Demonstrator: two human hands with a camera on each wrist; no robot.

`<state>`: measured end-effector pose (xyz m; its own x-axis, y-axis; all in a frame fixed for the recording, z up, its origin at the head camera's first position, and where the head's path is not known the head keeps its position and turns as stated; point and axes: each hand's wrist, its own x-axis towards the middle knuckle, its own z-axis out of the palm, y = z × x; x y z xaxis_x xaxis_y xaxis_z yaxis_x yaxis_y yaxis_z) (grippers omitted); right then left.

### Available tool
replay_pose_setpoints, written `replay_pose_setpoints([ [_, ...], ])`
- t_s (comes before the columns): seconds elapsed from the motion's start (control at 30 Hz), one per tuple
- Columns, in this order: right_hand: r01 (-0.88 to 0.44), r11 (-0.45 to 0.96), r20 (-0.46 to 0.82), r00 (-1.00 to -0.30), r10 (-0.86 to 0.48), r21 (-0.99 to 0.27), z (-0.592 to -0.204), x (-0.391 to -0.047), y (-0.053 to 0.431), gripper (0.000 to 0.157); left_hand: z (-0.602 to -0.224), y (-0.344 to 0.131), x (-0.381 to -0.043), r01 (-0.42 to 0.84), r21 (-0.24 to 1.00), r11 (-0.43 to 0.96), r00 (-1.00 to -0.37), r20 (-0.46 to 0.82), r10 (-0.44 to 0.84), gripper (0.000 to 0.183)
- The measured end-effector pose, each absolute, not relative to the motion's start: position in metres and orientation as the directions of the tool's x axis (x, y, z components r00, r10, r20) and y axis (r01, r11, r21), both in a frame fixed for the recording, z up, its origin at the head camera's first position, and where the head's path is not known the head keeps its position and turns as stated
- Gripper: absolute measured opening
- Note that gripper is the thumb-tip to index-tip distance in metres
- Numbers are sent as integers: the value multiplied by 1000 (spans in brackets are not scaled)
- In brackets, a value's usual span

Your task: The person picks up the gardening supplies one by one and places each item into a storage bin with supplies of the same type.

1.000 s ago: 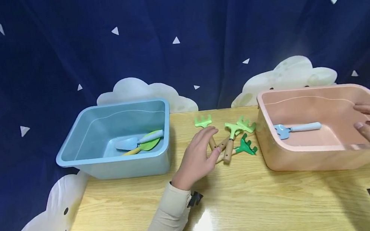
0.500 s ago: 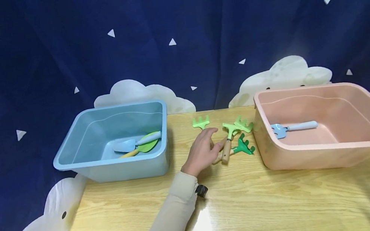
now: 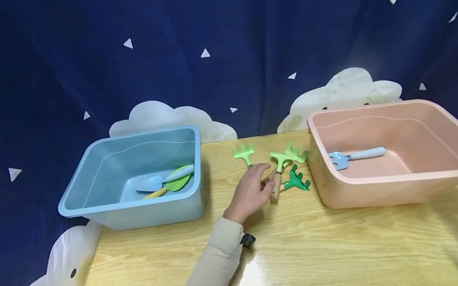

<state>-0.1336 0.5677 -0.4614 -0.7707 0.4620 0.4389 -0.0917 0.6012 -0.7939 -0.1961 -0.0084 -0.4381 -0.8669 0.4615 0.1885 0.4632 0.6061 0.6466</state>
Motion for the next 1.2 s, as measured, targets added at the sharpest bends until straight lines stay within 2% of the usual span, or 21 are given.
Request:
replay_pose_setpoints([
  [0.13, -211, 706, 593, -726, 350, -676, -407, -108, 477, 35, -441, -10, -196, 473, 639, 607, -860, 185, 476, 48],
  [0.2, -256, 778, 675, -685, 273, -574, -393, -102, 448, 31, -443, -10, -196, 476, 642, 602, -857, 186, 480, 48],
  [0.3, -280, 842, 721, -671, 173, -462, -384, -96, 424, 30, -444, -10, -196, 480, 644, 596, -853, 186, 487, 49],
  [0.47, -304, 895, 736, -676, 39, -327, -394, -96, 419, 43, -448, -10, -197, 480, 636, 604, -852, 177, 492, 49],
  [0.63, -366, 893, 765, -643, -38, -263, -407, -95, 416, 58, -452, -9, -199, 479, 640, 601, -852, 173, 494, 48],
  [0.8, -394, 898, 799, -595, -87, -195, -411, -94, 411, 68, -458, -8, -201, 477, 650, 592, -854, 181, 489, 45],
  [1.0, -437, 894, 853, -499, -155, -94, -411, -101, 402, 72, -464, -8, -205, 470, 676, 568, -856, 189, 482, 43],
  [1.2, -411, 910, 813, -547, -198, -56, -417, -100, 399, 78, -467, -10, -208, 461, 681, 569, -869, 219, 443, 38],
])
